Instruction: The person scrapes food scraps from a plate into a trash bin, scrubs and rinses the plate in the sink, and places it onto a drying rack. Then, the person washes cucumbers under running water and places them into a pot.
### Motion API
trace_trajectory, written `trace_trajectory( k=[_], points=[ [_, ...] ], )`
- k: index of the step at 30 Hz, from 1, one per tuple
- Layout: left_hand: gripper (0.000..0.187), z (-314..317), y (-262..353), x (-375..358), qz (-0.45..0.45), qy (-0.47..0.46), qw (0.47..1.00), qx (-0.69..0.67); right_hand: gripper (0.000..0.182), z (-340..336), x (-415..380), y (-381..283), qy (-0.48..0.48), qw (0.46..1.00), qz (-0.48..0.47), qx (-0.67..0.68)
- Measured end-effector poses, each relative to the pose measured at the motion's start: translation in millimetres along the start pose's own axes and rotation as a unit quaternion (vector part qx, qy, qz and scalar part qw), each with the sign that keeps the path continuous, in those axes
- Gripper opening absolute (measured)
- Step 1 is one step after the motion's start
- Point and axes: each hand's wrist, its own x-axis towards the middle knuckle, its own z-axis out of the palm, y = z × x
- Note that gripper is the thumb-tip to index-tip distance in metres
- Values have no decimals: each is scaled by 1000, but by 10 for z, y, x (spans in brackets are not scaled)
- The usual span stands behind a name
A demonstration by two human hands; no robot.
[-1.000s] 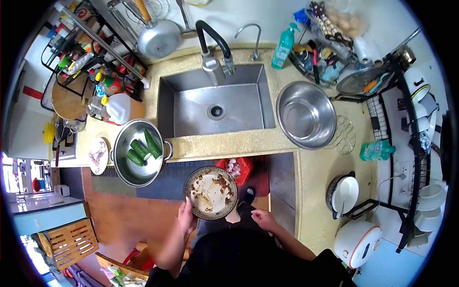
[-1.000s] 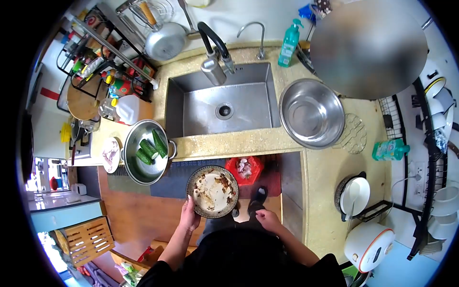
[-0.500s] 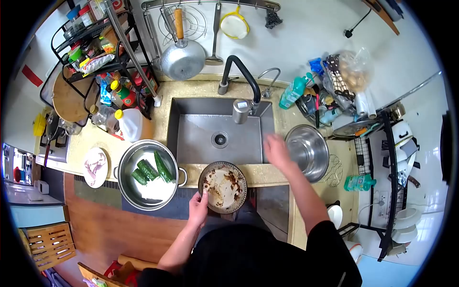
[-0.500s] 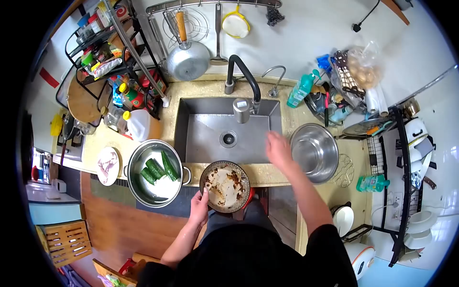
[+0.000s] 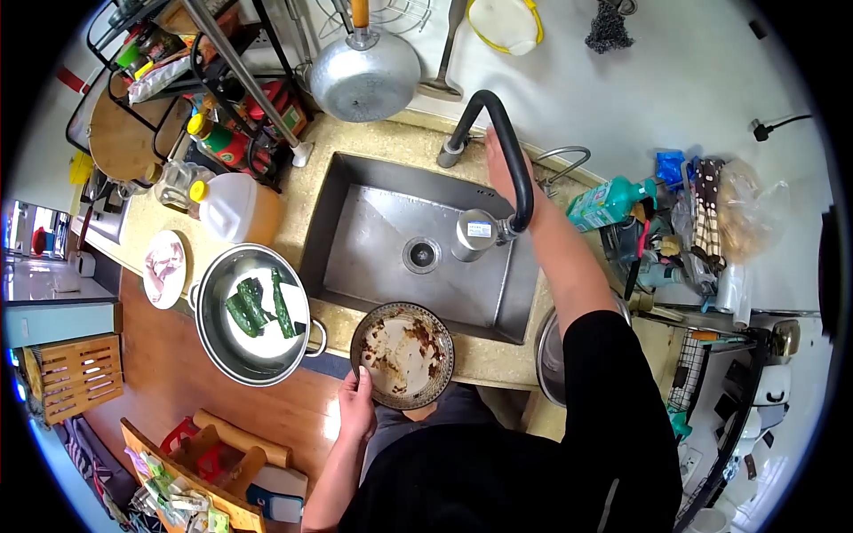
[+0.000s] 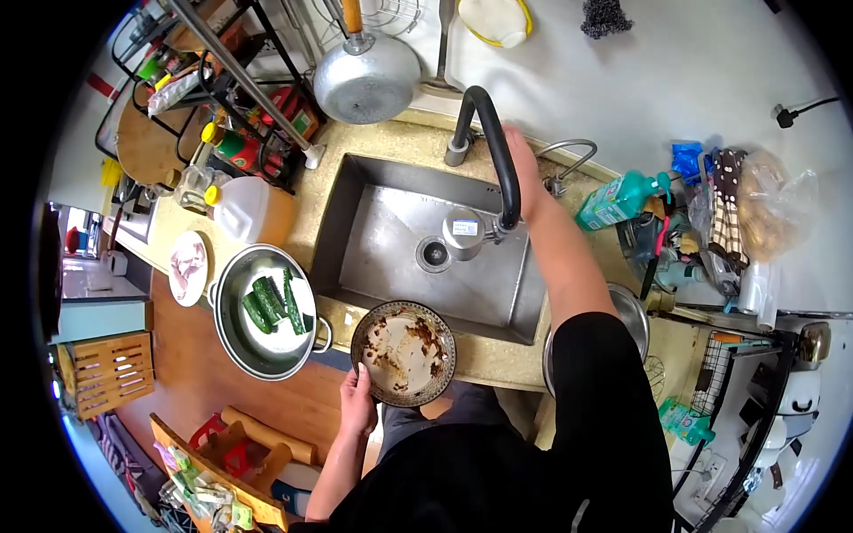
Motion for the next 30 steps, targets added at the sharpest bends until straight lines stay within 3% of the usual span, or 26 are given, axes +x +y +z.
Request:
trace_trajectory(
  k=[2, 3, 4, 6, 7, 8, 9, 11, 13, 14, 15, 16, 18, 20, 23, 26, 30],
  points=[
    [35, 38, -55, 113, -15, 9, 1000, -4, 49, -81, -7, 102, 13, 976, 46, 213],
    [37, 77, -55, 156, -30, 14, 999, -3, 44, -268, -23, 137, 24, 999, -38, 7],
    [40, 166, -20, 195, -39, 19, 999, -18, 42, -393, -107, 129, 47, 991, 21, 121],
    [42, 237, -68, 354, -45, 10, 998, -33, 39, -661, -376, 83, 93, 928, 135, 335],
    [46, 289, -72, 440, -55, 19, 998, -34, 26, -444, -599, -51, 66, 943, 185, 267],
    [50, 354, -81, 531, -49, 9, 997, -55, 21, -886, -762, -49, -128, 890, 228, 375],
    [50, 450, -41, 562, -62, 20, 996, -65, 17, -819, -1077, -239, -174, 877, 215, 393],
    [48, 590, -57, 724, -64, 29, 994, -78, 29, -689, -1701, -616, -265, 846, 190, 422],
    [44, 703, -74, 842, -54, 29, 994, -86, 44, -1575, -1838, -850, -354, 732, 276, 513],
    [44, 731, -106, 924, -55, 40, 995, -78, 50, -1715, -2033, -1055, -323, 711, 298, 549],
    [43, 724, -142, 987, -62, 42, 995, -59, 54, -1771, -2211, -1266, -359, 617, 338, 613],
    [43, 744, -163, 1051, -67, 43, 996, -41, 57, -2095, -2198, -1360, -355, 471, 397, 703],
    [44, 840, -136, 1036, -55, 22, 995, -80, 53, -2158, -2328, -1542, -361, 248, 431, 789],
    [44, 930, -147, 1052, -48, 8, 994, -101, 44, -2119, -2339, -1689, -310, 208, 405, 835],
    [44, 990, -207, 1095, -47, 11, 992, -120, 27, -2086, -2216, -1823, -225, 155, 462, 844],
    [43, 1032, -220, 1163, -27, 12, 986, -163, 19, -2041, -2086, -1831, -180, 98, 458, 865],
    [43, 999, -261, 1279, -22, 10, 991, -131, 15, -1773, -2012, -1942, -184, 99, 464, 861]
  ],
)
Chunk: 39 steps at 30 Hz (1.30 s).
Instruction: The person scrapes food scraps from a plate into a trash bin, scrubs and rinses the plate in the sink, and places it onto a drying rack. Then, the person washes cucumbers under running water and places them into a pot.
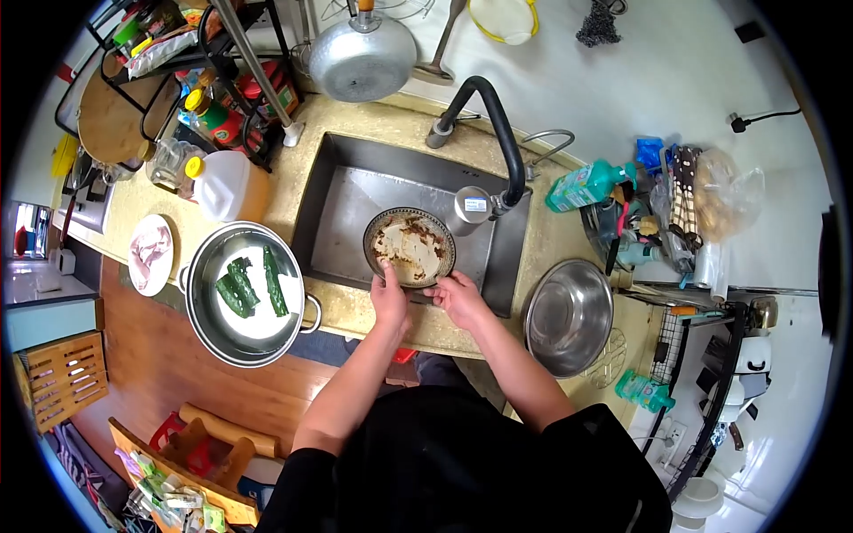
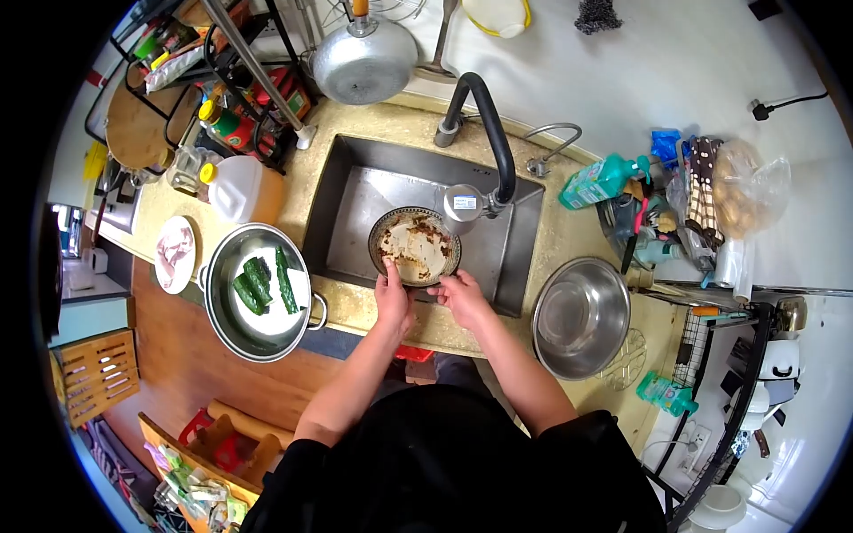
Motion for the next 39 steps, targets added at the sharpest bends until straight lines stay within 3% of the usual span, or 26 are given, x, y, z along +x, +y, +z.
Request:
trace_trajectory(
  k=[4, 5, 8, 11, 17, 23, 25, 28, 30, 32, 39],
  points=[
    [51, 22, 111, 5, -21, -41, 994, 98, 15, 11, 210, -80, 42, 999, 20, 21],
    [63, 21, 153, -71, -39, -28, 987, 153, 16, -56, 304, -80, 50, 998, 24, 8],
    [71, -202, 203, -328, 36, -65, 972, 224, 19, -180, 570, -114, 79, 994, 4, -76],
    [55, -609, 568, -807, 2, -175, 948, 265, 21, -322, 889, -162, 110, 977, -31, -181],
    [43, -1525, 768, -1522, 58, -98, 940, 320, 17, -305, 1315, -290, 214, 895, -92, -380],
    [40, -1869, 732, -1762, 59, -9, 959, 276, 36, -489, 1898, -251, 299, 821, -109, -474],
    [40, -1808, 757, -1772, 67, -14, 956, 284, 67, -167, 1540, -469, 268, 841, -72, -464],
    [41, -1654, 796, -1759, 81, -31, 955, 283, 69, -13, 1419, -656, 259, 840, 7, -477],
    [41, -1597, 805, -1741, 89, -45, 953, 286, 68, -563, 2117, -349, 293, 816, -28, -497],
    [41, -1560, 815, -1723, 97, -61, 947, 300, 65, -696, 2262, -269, 309, 811, -40, -496],
    [40, -1521, 784, -1692, 88, -84, 953, 278, 47, -24, 1369, -675, 295, 862, -19, -412]
  ],
)
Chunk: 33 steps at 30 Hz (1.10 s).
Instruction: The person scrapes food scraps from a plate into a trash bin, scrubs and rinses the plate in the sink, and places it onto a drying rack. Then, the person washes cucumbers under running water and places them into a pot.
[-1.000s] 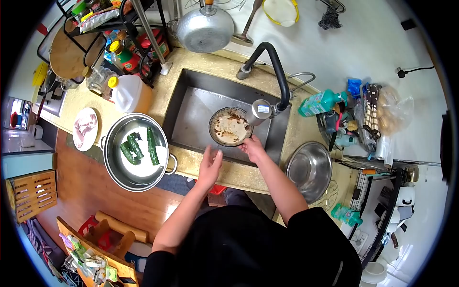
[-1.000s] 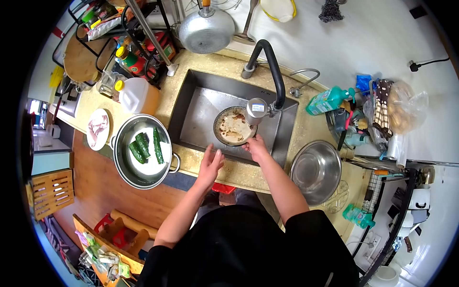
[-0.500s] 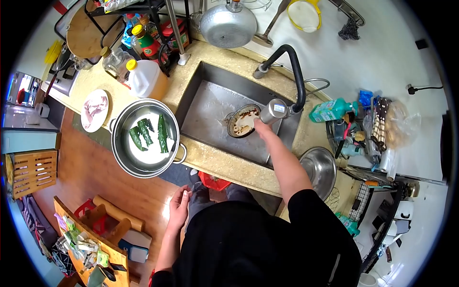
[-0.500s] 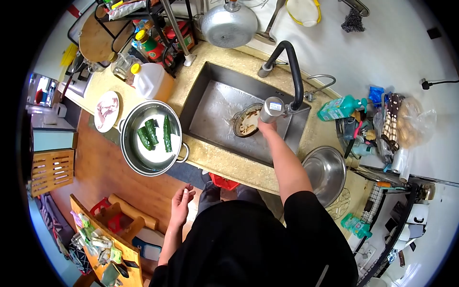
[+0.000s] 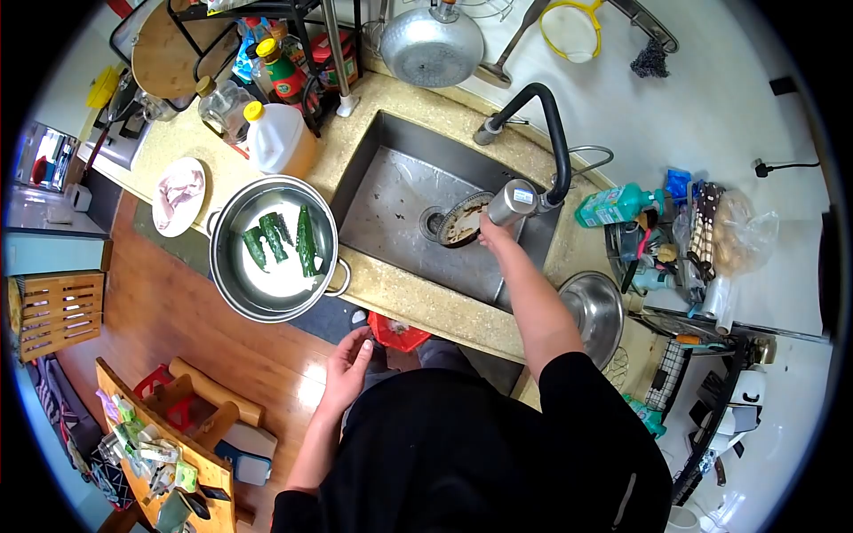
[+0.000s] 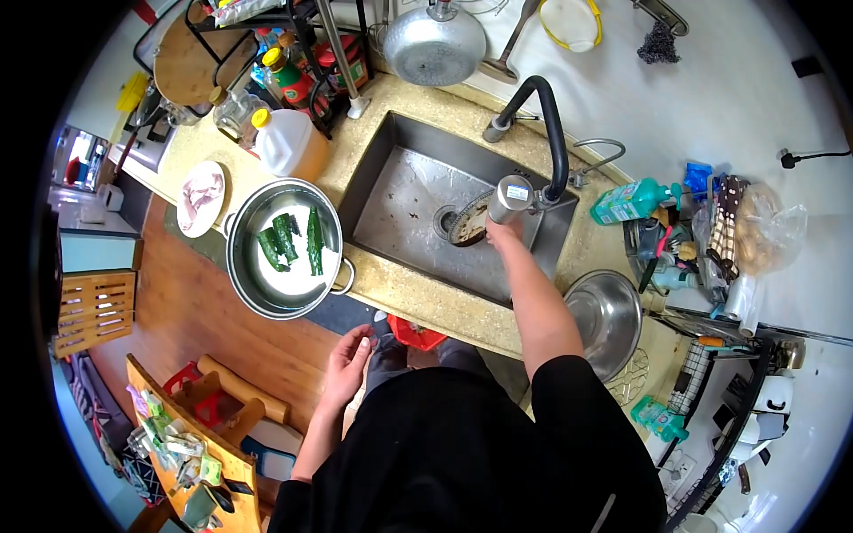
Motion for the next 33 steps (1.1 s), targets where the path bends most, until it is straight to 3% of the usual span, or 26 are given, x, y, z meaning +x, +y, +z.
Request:
trace_trajectory(
  k=[7, 13, 16, 19, 25, 29, 30, 33],
  points=[
    [41, 110, 39, 69, -10, -10, 1000, -28, 38, -19, -129, -77, -89, 993, -2, 83],
    [41, 141, 116, 98, -2, -18, 1000, -22, 36, -147, -85, 52, -61, 998, -28, 16],
    [39, 106, 148, 94, -4, -19, 999, -28, 39, -113, 42, 146, 36, 990, -114, -78],
    [38, 76, 88, 97, 2, -18, 1000, -23, 39, -246, -352, -41, 48, 969, -163, -181],
    [38, 59, 190, 65, -4, -10, 1000, -18, 35, -260, -260, -98, 47, 936, -223, -268],
    [39, 41, 282, 70, 6, -8, 1000, -30, 35, -243, -252, -38, 94, 955, -206, -193],
    [39, 32, 265, 72, 6, -6, 1000, -26, 34, -315, -545, -268, 60, 971, -152, -175],
    [39, 44, 238, 106, -3, -11, 1000, -11, 35, -85, -258, -2, 105, 954, -197, -201]
  ],
)
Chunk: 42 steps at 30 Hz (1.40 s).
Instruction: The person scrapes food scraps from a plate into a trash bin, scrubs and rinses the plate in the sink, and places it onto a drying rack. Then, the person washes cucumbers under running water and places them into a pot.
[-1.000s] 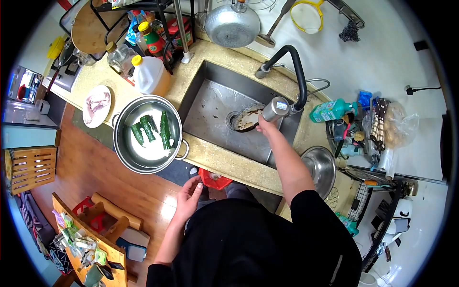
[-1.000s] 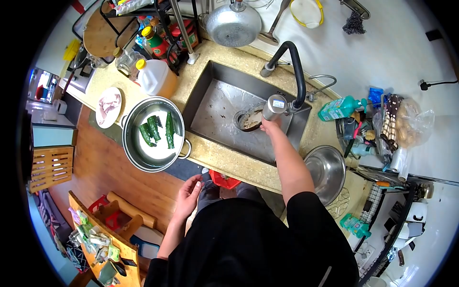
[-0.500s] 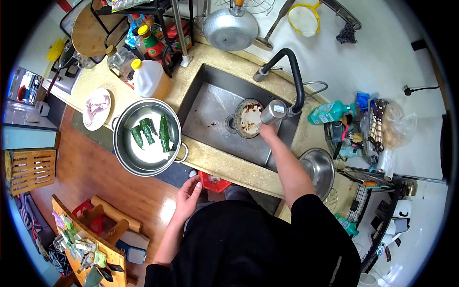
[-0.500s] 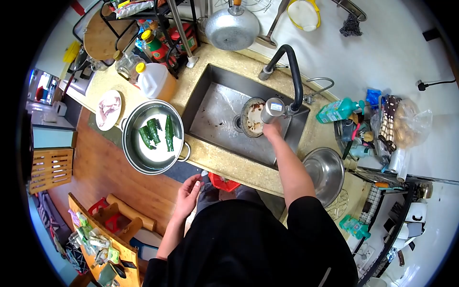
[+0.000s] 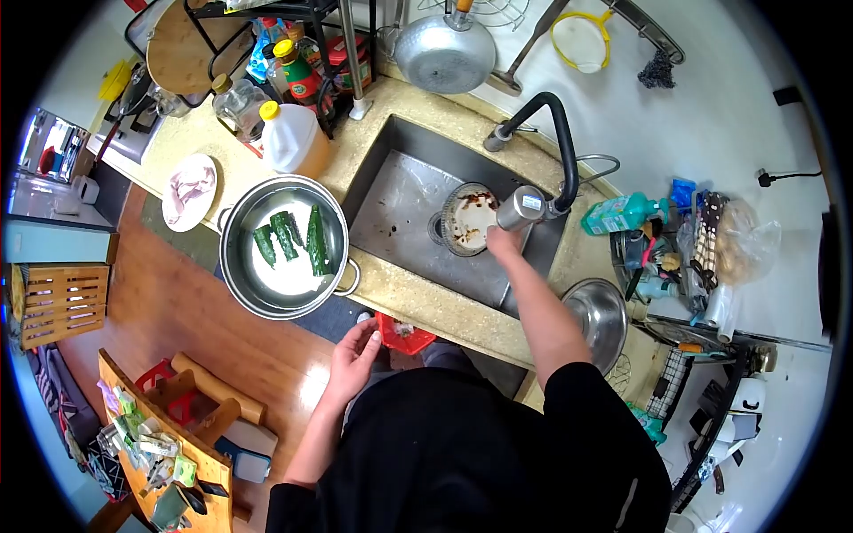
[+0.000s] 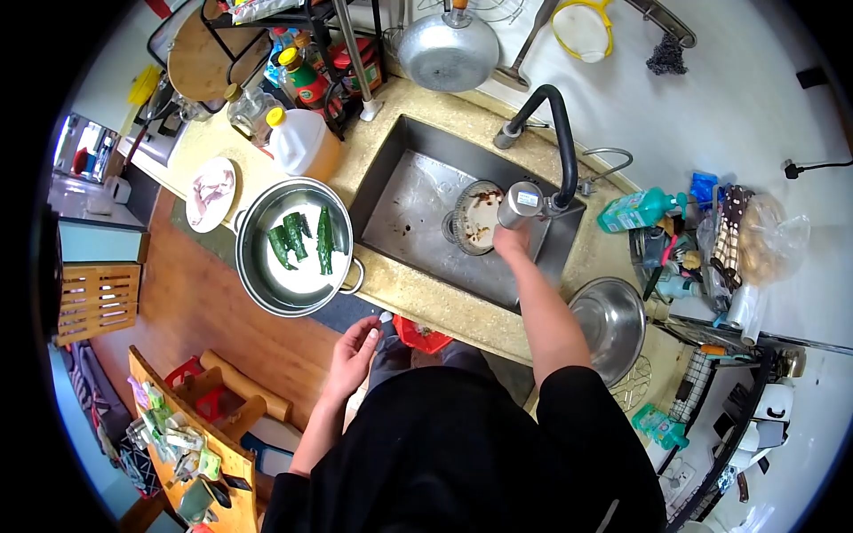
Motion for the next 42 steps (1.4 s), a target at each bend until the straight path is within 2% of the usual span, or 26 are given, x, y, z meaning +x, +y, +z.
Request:
trace_trajectory(
  k=[4, 6, 7, 11, 13, 15, 16, 18, 21, 24, 27, 30, 34, 35, 36, 37, 38, 39, 40, 41, 42],
  points=[
    [41, 101, 87, 35, -19, -37, 999, 19, 37, 53, 24, 158, -54, 993, -84, -70],
    [41, 140, 55, 88, -18, -59, 998, 21, 31, -61, 8, 135, -126, 988, 40, 85],
    [41, 158, -22, 143, -17, -67, 997, 20, 28, -134, -20, 95, -159, 969, 101, 162],
    [41, 361, -161, 420, 1, -104, 992, 74, 19, -193, -73, 38, -155, 904, 159, 365],
    [40, 542, -204, 641, -22, -136, 987, 86, 19, -133, -158, 28, -145, 881, 168, 417],
    [44, 712, -298, 918, -66, -167, 981, 77, 28, -157, -264, 8, -171, 851, 187, 460],
    [47, 806, -384, 1080, -81, -142, 986, 43, 32, -170, -316, 3, -184, 834, 196, 481],
    [53, 982, -530, 1399, -111, -94, 989, -23, 28, -194, -405, 9, -196, 805, 243, 504],
    [61, 1180, -497, 1781, -197, -15, 963, -183, 21, -310, -600, -23, -197, 772, 268, 542],
    [56, 1248, -433, 1953, -133, -40, 959, -247, 15, -435, -713, 8, -201, 767, 293, 534],
    [49, 1284, -474, 2079, -120, -40, 958, -258, 13, -487, -738, 100, -226, 773, 278, 524],
    [44, 1422, -544, 2098, -154, -1, 960, -234, 16, -533, -769, 147, -209, 786, 268, 516],
    [39, 1647, -601, 2197, -186, 8, 945, -270, 19, -645, -789, 204, -170, 805, 254, 509],
    [36, 1682, -680, 2287, -170, -24, 941, -292, 20, -683, -764, 238, -166, 806, 253, 509],
    [36, 1767, -657, 2301, -170, -12, 942, -288, 21, -728, -747, 265, -163, 807, 253, 509],
    [36, 1869, -627, 2323, -168, 0, 944, -283, 31, -782, -729, 295, -177, 788, 251, 534],
    [36, 1964, -579, 2359, -166, 9, 946, -277, 52, -817, -732, 307, -156, 793, 263, 527],
    [37, 2034, -579, 2450, -174, 28, 952, -251, 62, -874, -751, 290, -115, 824, 244, 498],
    [43, 2094, -629, 2552, -139, 14, 957, -254, 73, -932, -742, 297, -71, 852, 224, 468],
    [46, 2150, -690, 2684, -124, 13, 963, -239, 80, -962, -684, 361, -75, 878, 204, 426],
    [50, 2204, -753, 2827, -110, 13, 969, -223, 77, -1041, -684, 366, -55, 891, 161, 420]
  ],
)
